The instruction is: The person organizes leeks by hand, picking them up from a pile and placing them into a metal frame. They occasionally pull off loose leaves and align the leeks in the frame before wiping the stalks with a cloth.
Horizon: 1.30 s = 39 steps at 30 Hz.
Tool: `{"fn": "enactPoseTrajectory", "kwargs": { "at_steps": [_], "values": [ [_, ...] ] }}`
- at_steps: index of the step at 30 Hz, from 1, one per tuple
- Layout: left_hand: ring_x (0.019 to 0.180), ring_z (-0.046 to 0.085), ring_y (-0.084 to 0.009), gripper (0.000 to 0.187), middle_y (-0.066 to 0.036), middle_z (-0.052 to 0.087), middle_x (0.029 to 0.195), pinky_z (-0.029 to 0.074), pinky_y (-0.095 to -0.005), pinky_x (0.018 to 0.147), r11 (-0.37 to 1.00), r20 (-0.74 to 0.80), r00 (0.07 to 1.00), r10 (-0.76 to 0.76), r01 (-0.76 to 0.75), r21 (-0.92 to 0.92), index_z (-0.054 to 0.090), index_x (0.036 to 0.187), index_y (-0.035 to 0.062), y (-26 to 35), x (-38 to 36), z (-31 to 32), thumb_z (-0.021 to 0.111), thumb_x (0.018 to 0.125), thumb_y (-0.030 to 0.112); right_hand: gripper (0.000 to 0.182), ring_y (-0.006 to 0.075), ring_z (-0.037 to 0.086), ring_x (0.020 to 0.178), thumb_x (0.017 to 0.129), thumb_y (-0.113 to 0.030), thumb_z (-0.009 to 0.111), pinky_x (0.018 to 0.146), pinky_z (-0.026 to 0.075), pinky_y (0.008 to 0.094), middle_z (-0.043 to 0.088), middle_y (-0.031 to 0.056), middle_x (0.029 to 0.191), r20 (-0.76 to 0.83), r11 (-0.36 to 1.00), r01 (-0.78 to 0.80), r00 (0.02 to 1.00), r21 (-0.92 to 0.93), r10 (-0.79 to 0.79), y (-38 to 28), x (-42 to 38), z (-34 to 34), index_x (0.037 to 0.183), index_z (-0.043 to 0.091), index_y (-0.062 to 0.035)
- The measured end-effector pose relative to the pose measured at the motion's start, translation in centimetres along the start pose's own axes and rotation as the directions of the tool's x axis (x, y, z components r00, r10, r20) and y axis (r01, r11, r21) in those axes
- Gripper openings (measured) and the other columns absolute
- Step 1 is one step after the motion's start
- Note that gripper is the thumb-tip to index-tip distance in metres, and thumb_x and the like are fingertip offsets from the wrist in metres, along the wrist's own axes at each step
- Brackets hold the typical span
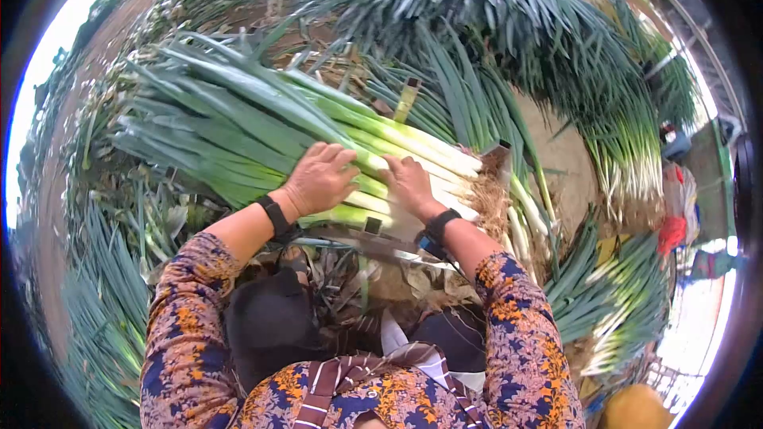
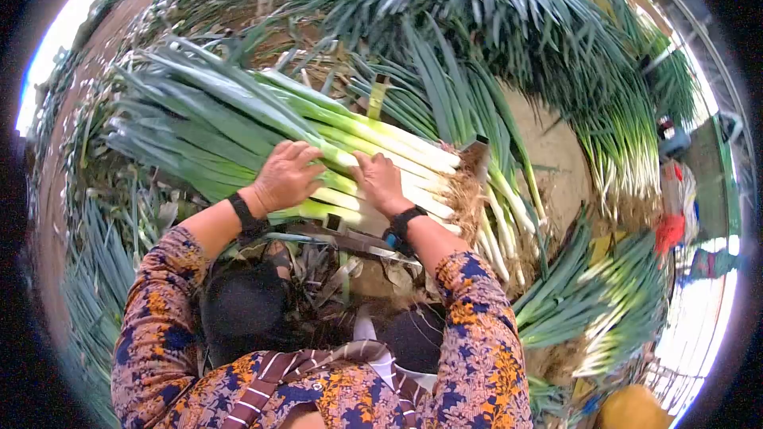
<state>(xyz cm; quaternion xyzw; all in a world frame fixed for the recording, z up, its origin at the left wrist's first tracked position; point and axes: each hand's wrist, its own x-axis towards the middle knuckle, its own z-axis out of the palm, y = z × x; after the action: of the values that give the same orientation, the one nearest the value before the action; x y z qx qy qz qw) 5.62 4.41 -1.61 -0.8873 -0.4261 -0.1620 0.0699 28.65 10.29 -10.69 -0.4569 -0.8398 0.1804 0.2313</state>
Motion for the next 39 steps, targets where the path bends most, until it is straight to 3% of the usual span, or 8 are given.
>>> {"fn": "enactPoseTrajectory", "kwargs": {
  "at_steps": [3, 5, 12, 17, 28, 31, 35, 39],
  "values": [
    [0.113, 0.052, -0.0279, 0.041, -0.009, 0.059, 0.116, 0.032, -0.0491, 0.105, 0.964, -0.04, 0.998, 0.043, -0.031, 0.262, 0.067, 0.11, 0.0115, -0.9, 2.8, 0.0, 0.067, 0.085, 0.043, 0.034, 0.0364, 0.06, 0.088, 0.093, -0.037, 0.057, 0.075, 0.049, 0.0489, 0.062, 0.0172, 0.094, 0.126, 0.991, -0.136, 0.983, 0.015, 0.133, -1.1, -0.3, -1.5, 0.121, 0.064, -0.0203],
    [0.113, 0.053, -0.0279, 0.042, -0.011, 0.06, 0.113, 0.031, -0.0512, 0.105, 0.971, 0.233, 0.957, -0.176, 0.13, 0.2, 0.066, 0.111, 0.0097, -1.6, 3.5, 0.3, 0.065, 0.086, 0.044, 0.038, 0.036, 0.06, 0.092, 0.092, -0.033, 0.059, 0.075, 0.048, 0.0485, 0.061, 0.0172, 0.1, 0.034, 0.99, -0.138, 0.99, -0.008, 0.138, -1.6, -1.6, -1.4, 0.128, 0.061, -0.0205],
    [0.106, 0.054, -0.0263, 0.046, -0.01, 0.059, 0.109, 0.036, -0.0435, 0.093, 0.974, 0.292, 0.938, -0.189, 0.141, 0.177, 0.062, 0.114, 0.0047, 0.0, 3.4, -1.1, 0.065, 0.086, 0.042, 0.05, 0.035, 0.05, 0.112, 0.093, -0.036, 0.056, 0.1, 0.037, 0.0465, 0.056, 0.0168, 0.116, -0.086, 0.996, -0.06, 0.994, 0.068, 0.066, -0.6, -5.9, -2.0, 0.135, 0.049, -0.0093],
    [0.105, 0.054, -0.0262, 0.037, -0.009, 0.058, 0.11, 0.038, -0.0433, 0.09, 0.984, 0.286, 0.945, -0.157, 0.124, 0.129, 0.064, 0.111, 0.0052, 0.5, 3.6, -0.5, 0.067, 0.085, 0.031, 0.037, 0.0333, 0.051, 0.112, 0.095, -0.032, 0.055, 0.097, 0.039, 0.0462, 0.057, 0.0168, 0.115, 0.199, 0.933, -0.361, 0.914, -0.004, 0.355, 1.6, -7.4, -5.2, 0.124, 0.055, -0.0103],
    [0.104, 0.055, -0.026, 0.025, -0.008, 0.059, 0.106, 0.039, -0.0421, 0.091, 0.984, 0.285, 0.943, -0.173, 0.153, 0.089, 0.068, 0.104, 0.0116, 0.0, 4.0, -0.1, 0.067, 0.084, 0.025, 0.028, 0.0351, 0.052, 0.102, 0.092, -0.029, 0.06, 0.095, 0.04, 0.0462, 0.059, 0.0163, 0.107, -0.019, 0.939, -0.343, 0.939, -0.029, 0.342, 4.5, -8.7, -4.8, 0.111, 0.066, -0.0085],
    [0.104, 0.055, -0.0258, 0.024, -0.007, 0.059, 0.105, 0.039, -0.0422, 0.09, 0.977, 0.352, 0.912, -0.21, 0.18, 0.117, 0.068, 0.105, 0.0125, 0.2, 4.3, -0.1, 0.067, 0.084, 0.025, 0.027, 0.0357, 0.052, 0.104, 0.092, -0.026, 0.059, 0.093, 0.041, 0.0466, 0.06, 0.0162, 0.103, 0.076, 0.987, -0.126, 0.988, -0.103, 0.134, 5.8, -9.9, -5.1, 0.112, 0.065, -0.0087],
    [0.103, 0.055, -0.0265, 0.024, -0.007, 0.059, 0.104, 0.039, -0.0418, 0.088, 0.974, 0.372, 0.901, -0.224, 0.197, 0.11, 0.067, 0.104, 0.0125, 0.6, 4.5, -0.6, 0.067, 0.083, 0.024, 0.021, 0.0346, 0.06, 0.1, 0.089, -0.021, 0.061, 0.085, 0.05, 0.046, 0.065, 0.0134, 0.099, 0.137, 0.932, -0.288, 0.937, -0.22, 0.322, 3.3, -9.2, -7.8, 0.103, 0.067, -0.0057],
    [0.103, 0.055, -0.0265, 0.024, -0.008, 0.058, 0.103, 0.039, -0.0421, 0.087, 0.979, 0.31, 0.93, -0.199, 0.172, 0.111, 0.066, 0.103, 0.0115, 0.6, 4.5, -0.1, 0.068, 0.083, 0.024, 0.026, 0.0274, 0.069, 0.094, 0.092, -0.021, 0.063, 0.084, 0.054, 0.0382, 0.07, 0.0161, 0.106, 0.106, 0.862, -0.312, 0.95, 0.401, 0.295, 5.6, -9.0, -18.6, 0.112, 0.069, -0.0053]
  ]
}}
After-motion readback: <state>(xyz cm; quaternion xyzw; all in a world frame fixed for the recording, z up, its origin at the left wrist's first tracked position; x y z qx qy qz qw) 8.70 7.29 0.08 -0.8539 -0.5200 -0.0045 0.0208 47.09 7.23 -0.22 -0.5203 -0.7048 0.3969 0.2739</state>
